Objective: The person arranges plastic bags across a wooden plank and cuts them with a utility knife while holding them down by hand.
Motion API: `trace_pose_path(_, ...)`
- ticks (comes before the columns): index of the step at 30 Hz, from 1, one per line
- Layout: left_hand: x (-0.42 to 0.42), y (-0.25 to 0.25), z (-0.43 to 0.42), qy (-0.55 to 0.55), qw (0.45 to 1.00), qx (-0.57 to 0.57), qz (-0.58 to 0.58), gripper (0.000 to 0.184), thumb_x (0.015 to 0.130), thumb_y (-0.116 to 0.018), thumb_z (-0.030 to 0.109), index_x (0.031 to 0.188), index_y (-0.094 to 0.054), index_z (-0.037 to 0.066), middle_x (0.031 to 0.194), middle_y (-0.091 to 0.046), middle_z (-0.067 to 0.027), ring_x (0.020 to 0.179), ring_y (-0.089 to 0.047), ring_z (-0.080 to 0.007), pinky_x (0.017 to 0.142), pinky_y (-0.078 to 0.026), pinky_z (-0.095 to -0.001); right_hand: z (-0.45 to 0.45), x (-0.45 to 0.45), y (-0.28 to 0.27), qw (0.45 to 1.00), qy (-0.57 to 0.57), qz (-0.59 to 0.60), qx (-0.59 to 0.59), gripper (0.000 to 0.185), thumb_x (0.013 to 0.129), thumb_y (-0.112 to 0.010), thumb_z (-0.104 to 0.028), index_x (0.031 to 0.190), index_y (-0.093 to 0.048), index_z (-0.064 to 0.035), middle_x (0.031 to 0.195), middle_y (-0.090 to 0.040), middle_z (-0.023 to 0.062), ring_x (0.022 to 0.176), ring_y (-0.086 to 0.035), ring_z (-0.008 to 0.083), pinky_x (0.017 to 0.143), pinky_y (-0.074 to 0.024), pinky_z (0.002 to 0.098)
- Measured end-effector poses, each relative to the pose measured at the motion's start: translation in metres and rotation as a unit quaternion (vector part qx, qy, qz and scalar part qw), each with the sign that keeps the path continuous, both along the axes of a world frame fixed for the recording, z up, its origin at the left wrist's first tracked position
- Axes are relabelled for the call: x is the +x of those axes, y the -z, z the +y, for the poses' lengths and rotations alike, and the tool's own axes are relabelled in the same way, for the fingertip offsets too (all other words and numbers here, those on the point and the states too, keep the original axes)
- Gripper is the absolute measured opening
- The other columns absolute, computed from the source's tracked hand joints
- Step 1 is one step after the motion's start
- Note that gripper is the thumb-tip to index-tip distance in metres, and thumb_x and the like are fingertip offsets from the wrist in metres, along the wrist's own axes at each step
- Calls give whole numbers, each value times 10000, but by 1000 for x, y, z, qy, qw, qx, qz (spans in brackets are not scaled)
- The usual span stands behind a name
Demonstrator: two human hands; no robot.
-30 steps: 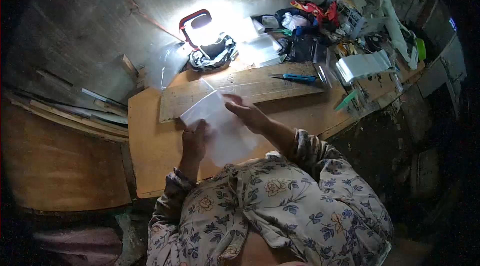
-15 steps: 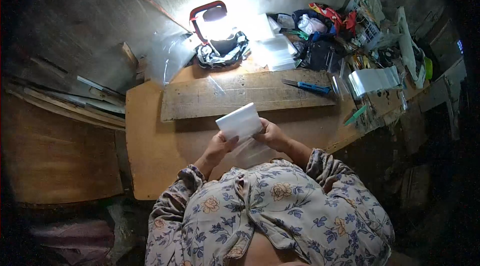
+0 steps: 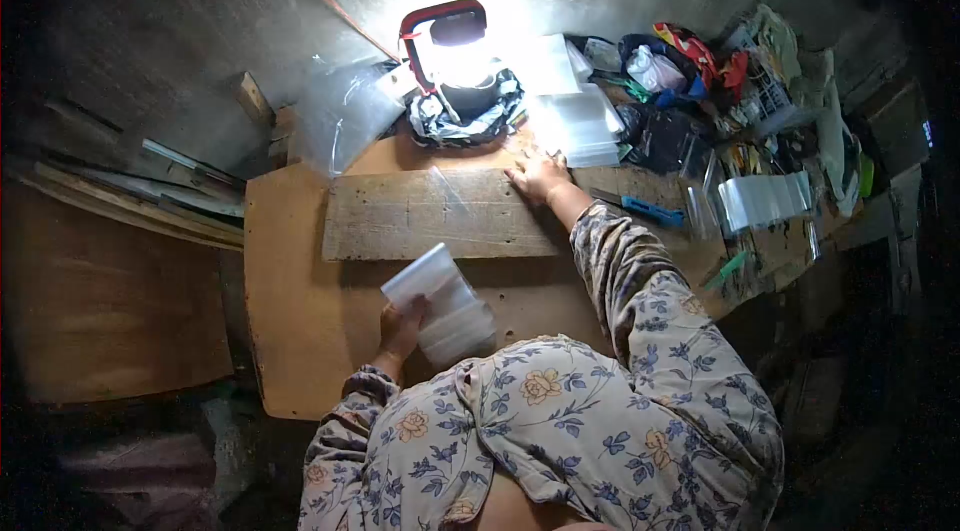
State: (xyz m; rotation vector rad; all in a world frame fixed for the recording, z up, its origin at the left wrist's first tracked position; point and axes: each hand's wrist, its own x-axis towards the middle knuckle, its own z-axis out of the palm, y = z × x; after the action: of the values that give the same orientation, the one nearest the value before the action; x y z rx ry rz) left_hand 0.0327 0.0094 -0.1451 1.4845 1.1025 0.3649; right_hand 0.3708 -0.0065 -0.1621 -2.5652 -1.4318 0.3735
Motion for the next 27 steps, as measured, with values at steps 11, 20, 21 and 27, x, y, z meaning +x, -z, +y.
trace_pose_path(11,-6,25,1,15,998,58,-31,187,776,-570,150,882,-608,0,761,-608,-45,695,-548,-112,618,-446,-276,24,70,20,978,41,123,162,201,675,-626,-234,822,-654,-102,799,-633,108,692,-618,228,645,-481,289)
trace_pose_path(20,9,6,3,-98,983,-109,-114,167,795,-567,139,876,-587,-6,751,-587,-34,653,-537,-105,575,-439,-245,2,-41,-48,942,-62,204,260,371,769,-575,-333,990,-581,-35,904,-603,150,800,-584,238,704,-458,324)
trace_pose_path(21,15,-1,5,-154,966,-147,-148,167,798,-569,141,887,-578,-1,749,-577,-23,639,-525,-95,564,-433,-234,1,-51,-23,886,-46,418,193,380,793,-571,-308,1074,-538,-54,928,-597,120,841,-562,192,728,-448,304)
trace_pose_path(27,49,-20,14,-38,955,-184,-231,146,816,-549,121,916,-563,16,770,-561,-7,647,-510,-74,566,-423,-213,-53,-113,-33,804,-128,574,92,470,745,-650,-190,1122,-451,8,992,-561,85,906,-524,152,813,-410,283)
